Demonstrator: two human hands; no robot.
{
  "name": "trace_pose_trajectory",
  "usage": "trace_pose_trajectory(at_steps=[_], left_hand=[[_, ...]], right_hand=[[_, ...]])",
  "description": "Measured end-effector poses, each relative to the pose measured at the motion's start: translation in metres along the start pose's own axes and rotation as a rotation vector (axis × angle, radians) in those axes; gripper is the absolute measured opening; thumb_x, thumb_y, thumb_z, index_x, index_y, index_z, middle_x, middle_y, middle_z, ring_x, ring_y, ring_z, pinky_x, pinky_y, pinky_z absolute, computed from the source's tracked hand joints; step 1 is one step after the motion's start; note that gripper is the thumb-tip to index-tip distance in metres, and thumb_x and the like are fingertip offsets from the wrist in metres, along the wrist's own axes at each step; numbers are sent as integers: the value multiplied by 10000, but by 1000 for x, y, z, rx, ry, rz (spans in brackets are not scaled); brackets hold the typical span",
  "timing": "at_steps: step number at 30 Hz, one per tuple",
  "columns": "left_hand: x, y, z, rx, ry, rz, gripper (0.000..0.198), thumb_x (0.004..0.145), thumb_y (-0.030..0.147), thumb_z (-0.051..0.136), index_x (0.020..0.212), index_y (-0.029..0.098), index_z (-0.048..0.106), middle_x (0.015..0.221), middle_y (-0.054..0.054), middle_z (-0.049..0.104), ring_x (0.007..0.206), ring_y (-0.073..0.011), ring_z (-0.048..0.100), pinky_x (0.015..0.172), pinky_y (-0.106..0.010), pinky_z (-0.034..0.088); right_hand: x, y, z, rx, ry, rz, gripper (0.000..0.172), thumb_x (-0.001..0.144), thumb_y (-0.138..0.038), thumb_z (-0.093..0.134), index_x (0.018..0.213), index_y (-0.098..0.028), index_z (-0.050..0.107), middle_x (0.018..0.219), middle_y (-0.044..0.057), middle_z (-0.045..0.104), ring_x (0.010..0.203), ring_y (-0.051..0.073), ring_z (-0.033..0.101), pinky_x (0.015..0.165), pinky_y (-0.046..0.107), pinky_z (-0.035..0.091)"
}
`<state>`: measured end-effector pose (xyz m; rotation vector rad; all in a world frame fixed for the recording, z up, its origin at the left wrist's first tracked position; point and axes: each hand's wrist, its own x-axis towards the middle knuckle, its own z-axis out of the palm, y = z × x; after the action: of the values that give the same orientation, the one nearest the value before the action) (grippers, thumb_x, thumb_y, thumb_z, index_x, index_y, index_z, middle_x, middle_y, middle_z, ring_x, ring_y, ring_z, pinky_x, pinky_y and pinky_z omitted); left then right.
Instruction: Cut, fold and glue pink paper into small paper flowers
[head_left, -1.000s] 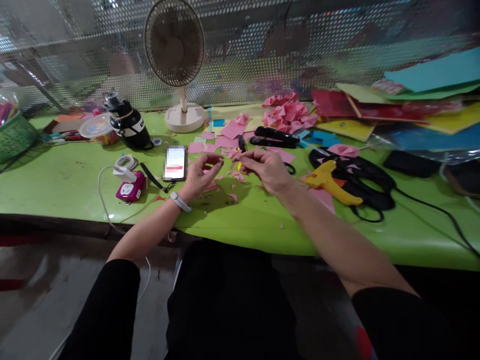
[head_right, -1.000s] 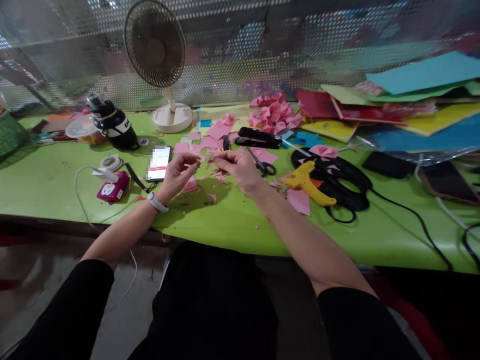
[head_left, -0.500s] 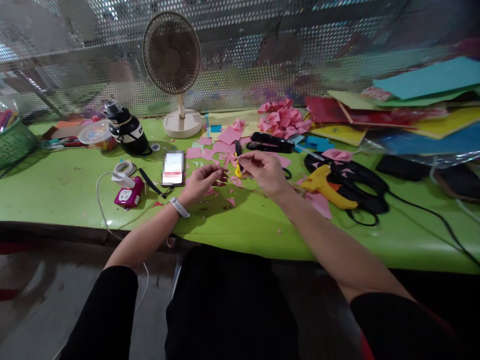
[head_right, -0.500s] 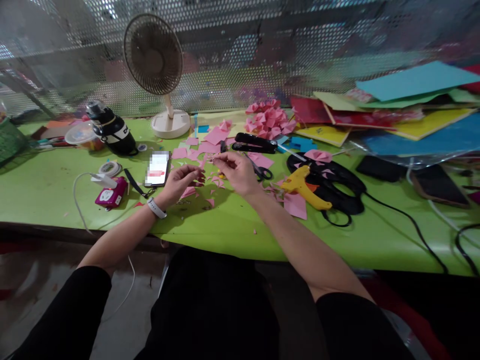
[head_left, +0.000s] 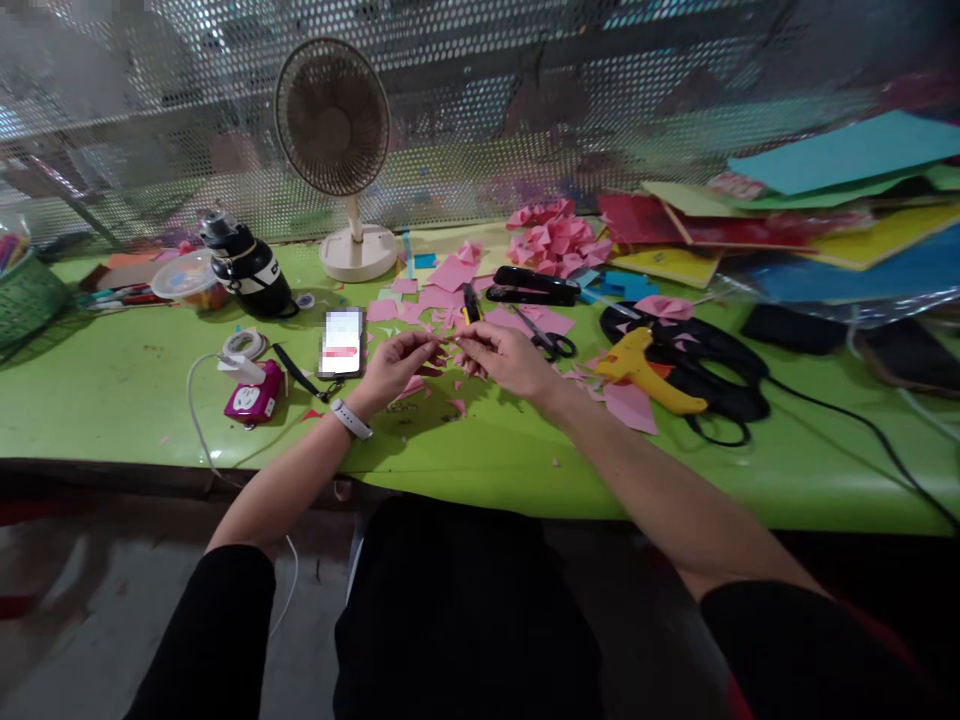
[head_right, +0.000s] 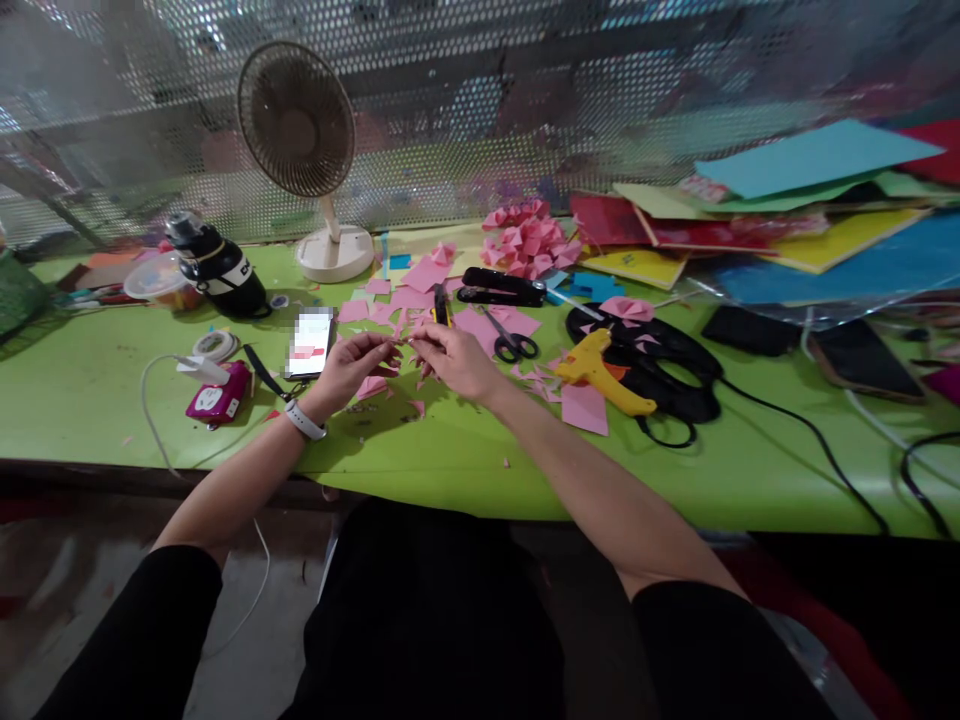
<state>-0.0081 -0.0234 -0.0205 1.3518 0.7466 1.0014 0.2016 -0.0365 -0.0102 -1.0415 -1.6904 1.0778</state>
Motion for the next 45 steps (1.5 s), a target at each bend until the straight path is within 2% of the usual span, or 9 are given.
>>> trace_pose_trajectory(at_steps=[4, 8, 11, 16, 25, 30, 34, 39, 45], left_hand=[[0, 0, -1, 10, -24, 2, 264, 886, 367, 735, 1026, 148, 689, 921, -48, 733, 826, -132, 730, 763, -295, 640], [-2, 3, -2, -8, -36, -17, 405, 753, 390, 854, 1057, 156, 723, 991, -63, 760, 848, -136, 731, 747, -263, 630], [-2, 3, -3, -1, -1, -37, 433, 686, 425, 889, 996, 154, 754, 932, -56, 772, 805, -132, 728, 687, -238, 621], [-1, 3, -3, 49, 50, -27, 426, 652, 470, 896, 920, 160, 781, 872, -51, 775, 727, -113, 708, 616, -215, 603], [-2, 2, 2, 37, 59, 52, 369, 662, 465, 896, 829, 157, 781, 750, -27, 741, 629, -83, 660, 635, -234, 577], [-3, 0, 4, 32, 76, 55, 376, 668, 466, 891, 839, 151, 775, 760, -27, 737, 651, -90, 665, 666, -247, 570], [-4, -1, 5, 38, 88, 66, 369, 702, 460, 871, 860, 147, 759, 783, -31, 733, 668, -96, 668, 690, -266, 578], [-4, 3, 7, 10, 104, 96, 410, 682, 496, 874, 839, 145, 730, 758, -14, 709, 632, -90, 650, 655, -264, 577], [-6, 6, 8, 7, 113, 103, 411, 684, 490, 876, 841, 141, 725, 757, -16, 706, 622, -74, 626, 620, -237, 550]], right_hand=[[2, 4, 1, 62, 19, 22, 437, 812, -621, 739, 961, -220, 651, 791, 20, 697, 594, 136, 635, 516, 270, 495], [2, 6, 2, 25, 29, 35, 443, 806, -632, 735, 867, -201, 651, 735, 15, 677, 532, 116, 584, 496, 266, 461], [1, 3, 2, -12, 17, 51, 459, 801, -648, 729, 860, -198, 661, 698, 10, 658, 505, 115, 550, 481, 271, 438], [-2, 0, 2, -15, -19, 77, 442, 809, -645, 721, 872, -211, 666, 713, 8, 657, 500, 115, 513, 465, 274, 404], [-4, -2, 5, -17, -38, 84, 435, 794, -637, 726, 845, -210, 666, 690, 12, 629, 533, 132, 514, 491, 290, 373], [-4, -3, 7, -9, -44, 54, 438, 803, -634, 717, 808, -201, 648, 678, 7, 627, 546, 125, 525, 506, 282, 379], [-4, -3, 7, 49, -81, 64, 418, 807, -608, 730, 840, -198, 652, 688, 3, 639, 496, 102, 487, 472, 272, 367], [-4, -4, 8, 99, -127, 43, 369, 819, -548, 739, 918, -197, 686, 779, 21, 677, 546, 104, 523, 518, 280, 429], [-5, -3, 9, 74, -106, 10, 372, 849, -547, 716, 958, -191, 703, 784, 23, 676, 562, 101, 529, 513, 262, 435]])
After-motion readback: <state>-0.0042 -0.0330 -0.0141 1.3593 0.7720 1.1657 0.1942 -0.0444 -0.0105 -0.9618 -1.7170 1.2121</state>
